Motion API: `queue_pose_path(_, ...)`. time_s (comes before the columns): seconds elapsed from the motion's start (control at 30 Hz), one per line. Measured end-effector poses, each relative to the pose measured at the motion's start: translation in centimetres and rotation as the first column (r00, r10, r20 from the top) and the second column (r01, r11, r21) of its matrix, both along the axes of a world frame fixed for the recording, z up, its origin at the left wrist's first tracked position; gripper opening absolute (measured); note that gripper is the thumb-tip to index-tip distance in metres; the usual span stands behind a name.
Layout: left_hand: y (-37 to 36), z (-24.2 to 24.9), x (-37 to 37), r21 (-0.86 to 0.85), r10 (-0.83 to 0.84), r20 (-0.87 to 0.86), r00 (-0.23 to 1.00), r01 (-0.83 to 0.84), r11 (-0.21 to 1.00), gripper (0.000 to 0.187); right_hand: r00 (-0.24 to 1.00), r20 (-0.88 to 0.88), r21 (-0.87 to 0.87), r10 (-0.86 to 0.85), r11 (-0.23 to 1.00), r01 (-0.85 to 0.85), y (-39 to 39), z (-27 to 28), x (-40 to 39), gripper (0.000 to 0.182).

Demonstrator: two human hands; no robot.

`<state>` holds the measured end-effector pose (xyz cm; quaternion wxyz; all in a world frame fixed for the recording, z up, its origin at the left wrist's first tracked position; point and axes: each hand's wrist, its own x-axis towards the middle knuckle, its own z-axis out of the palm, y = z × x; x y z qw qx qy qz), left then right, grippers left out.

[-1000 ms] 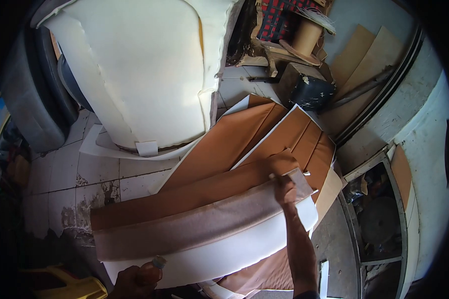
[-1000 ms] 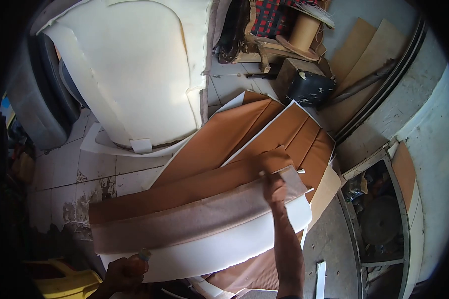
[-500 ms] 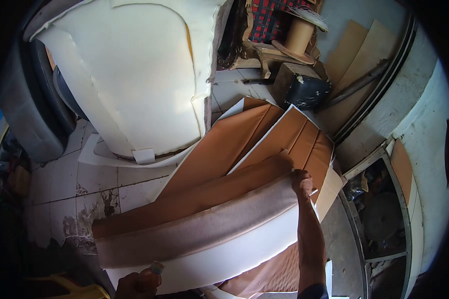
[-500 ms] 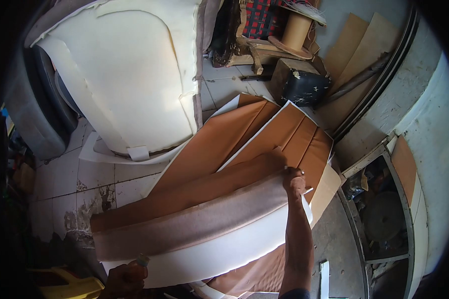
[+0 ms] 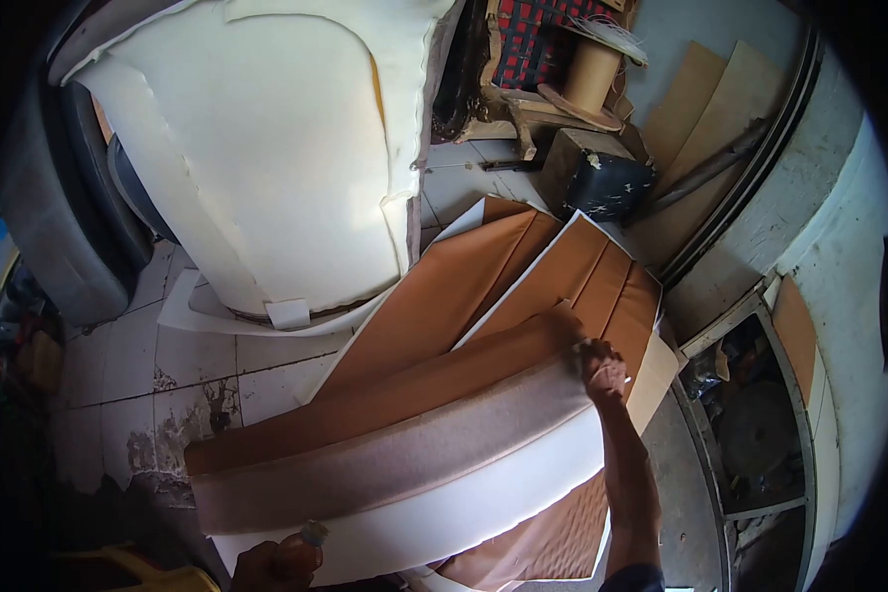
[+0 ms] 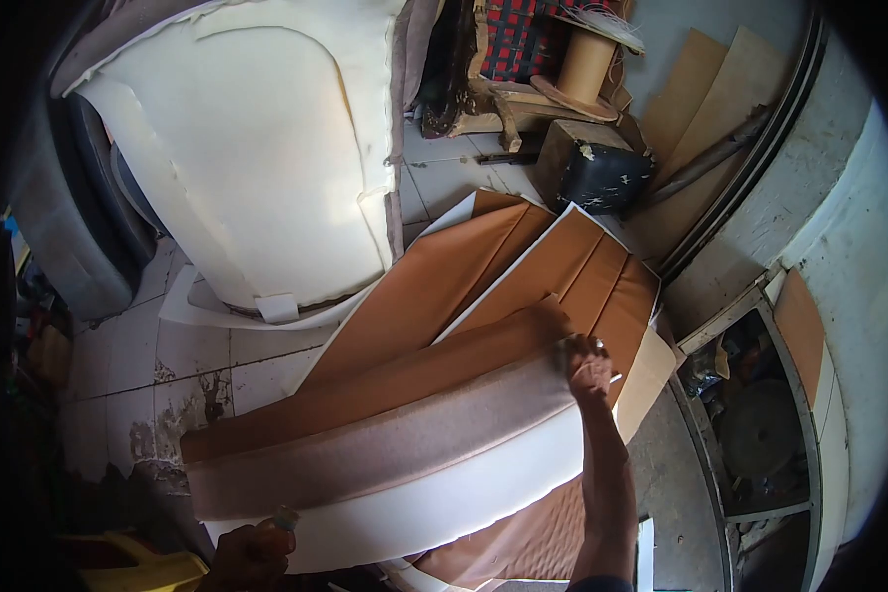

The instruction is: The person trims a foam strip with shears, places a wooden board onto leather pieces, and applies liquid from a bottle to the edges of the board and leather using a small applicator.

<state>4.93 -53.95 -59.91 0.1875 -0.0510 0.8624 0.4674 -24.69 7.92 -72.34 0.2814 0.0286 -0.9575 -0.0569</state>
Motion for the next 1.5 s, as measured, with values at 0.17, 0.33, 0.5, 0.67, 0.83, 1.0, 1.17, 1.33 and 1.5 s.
queue_pose_path(0.17,-0.4,0.4,0.1,0.043,0.053,0.024,0.998,-0.054,0.998,0.041,0.953,0.281,0.009,-0.118,0.993,0.12,-0.5,4.1,-0.1,0.024)
queue_pose_path(0.33,-0.3,-2.3,0.9,0.222,0.087,0.138,0.987,-0.117,0.968,0.04,0.978,0.014,0.069,-0.207,0.976,0.205,3.1,-2.1,-1.7,0.023)
queue_pose_path(0.5,0.3,-1.3,0.1,-0.043,-0.112,-0.159,0.981,0.107,0.993,0.03,0.987,0.044,0.008,0.152,0.988,-0.152,0.5,3.0,-0.4,0.021)
queue_pose_path(0.67,-0.2,-3.0,0.8,0.036,-0.044,-0.027,0.999,0.045,0.998,0.033,0.998,-0.054,-0.129,-0.038,0.991,0.031,-3.5,3.0,0.7,0.016)
queue_pose_path(0.83,2.2,1.7,-1.0,-0.15,0.023,0.163,0.986,0.001,0.989,0.039,0.848,0.003,0.053,0.53,0.846,-0.53,-17.2,3.2,6.4,0.035)
queue_pose_path(1.0,0.7,1.4,-0.2,-0.204,0.0,0.05,0.999,0.01,0.979,0.048,0.835,0.137,0.087,0.533,0.833,-0.546,-20.1,1.0,7.6,0.045)
queue_pose_path(1.17,-1.4,0.4,1.3,-0.157,0.027,0.126,0.992,-0.007,0.988,0.052,0.986,0.061,-0.245,0.158,0.96,-0.138,-22.2,4.9,7.7,0.017)
queue_pose_path(1.33,-1.2,0.4,1.0,-0.156,-0.013,0.097,0.995,0.028,0.987,0.052,0.967,0.036,-0.536,0.251,0.822,-0.194,-32.0,1.0,9.4,0.008)
queue_pose_path(1.5,-2.6,0.6,1.7,-0.102,-0.054,0.021,0.998,0.056,0.993,0.053,0.953,-0.026,-0.654,0.303,0.716,-0.246,-34.3,3.1,9.0,0.012)
